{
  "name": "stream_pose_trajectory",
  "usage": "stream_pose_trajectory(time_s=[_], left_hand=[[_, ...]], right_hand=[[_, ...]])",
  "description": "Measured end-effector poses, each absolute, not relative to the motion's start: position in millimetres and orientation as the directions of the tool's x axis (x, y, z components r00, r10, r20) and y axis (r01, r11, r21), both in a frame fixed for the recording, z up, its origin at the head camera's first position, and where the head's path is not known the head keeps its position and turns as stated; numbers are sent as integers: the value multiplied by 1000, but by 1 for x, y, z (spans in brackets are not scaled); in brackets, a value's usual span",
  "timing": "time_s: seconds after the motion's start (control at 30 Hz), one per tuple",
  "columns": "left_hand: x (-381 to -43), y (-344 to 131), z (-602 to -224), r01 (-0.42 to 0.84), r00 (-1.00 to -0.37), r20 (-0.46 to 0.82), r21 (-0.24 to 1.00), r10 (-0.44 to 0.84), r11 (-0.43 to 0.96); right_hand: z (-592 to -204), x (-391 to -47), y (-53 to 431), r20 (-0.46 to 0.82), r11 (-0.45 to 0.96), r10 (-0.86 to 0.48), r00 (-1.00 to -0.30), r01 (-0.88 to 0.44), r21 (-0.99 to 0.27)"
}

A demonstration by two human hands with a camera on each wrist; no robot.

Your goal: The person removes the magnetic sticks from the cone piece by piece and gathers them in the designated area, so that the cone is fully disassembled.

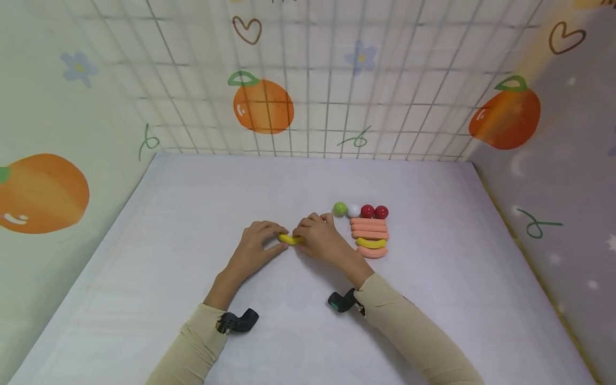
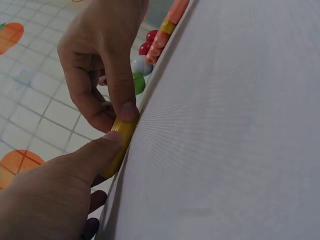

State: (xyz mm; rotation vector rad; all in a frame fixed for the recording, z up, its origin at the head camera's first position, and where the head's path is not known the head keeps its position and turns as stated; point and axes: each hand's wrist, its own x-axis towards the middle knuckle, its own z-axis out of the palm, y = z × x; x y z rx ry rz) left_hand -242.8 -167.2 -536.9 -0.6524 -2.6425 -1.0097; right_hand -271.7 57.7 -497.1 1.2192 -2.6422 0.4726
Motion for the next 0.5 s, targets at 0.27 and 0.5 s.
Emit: stream_pose_trajectory(time_s=[0.27, 0.5], left_hand=[[-241, -160, -526, 402, -914, 233, 619, 331, 674], [-237, -155, -514, 397, -916, 249, 677, 315, 620]], right_hand=[[-489, -268, 72, 267, 636, -679, -684, -729, -252], [-477, -262, 87, 334, 574, -666, -667, -744, -341]])
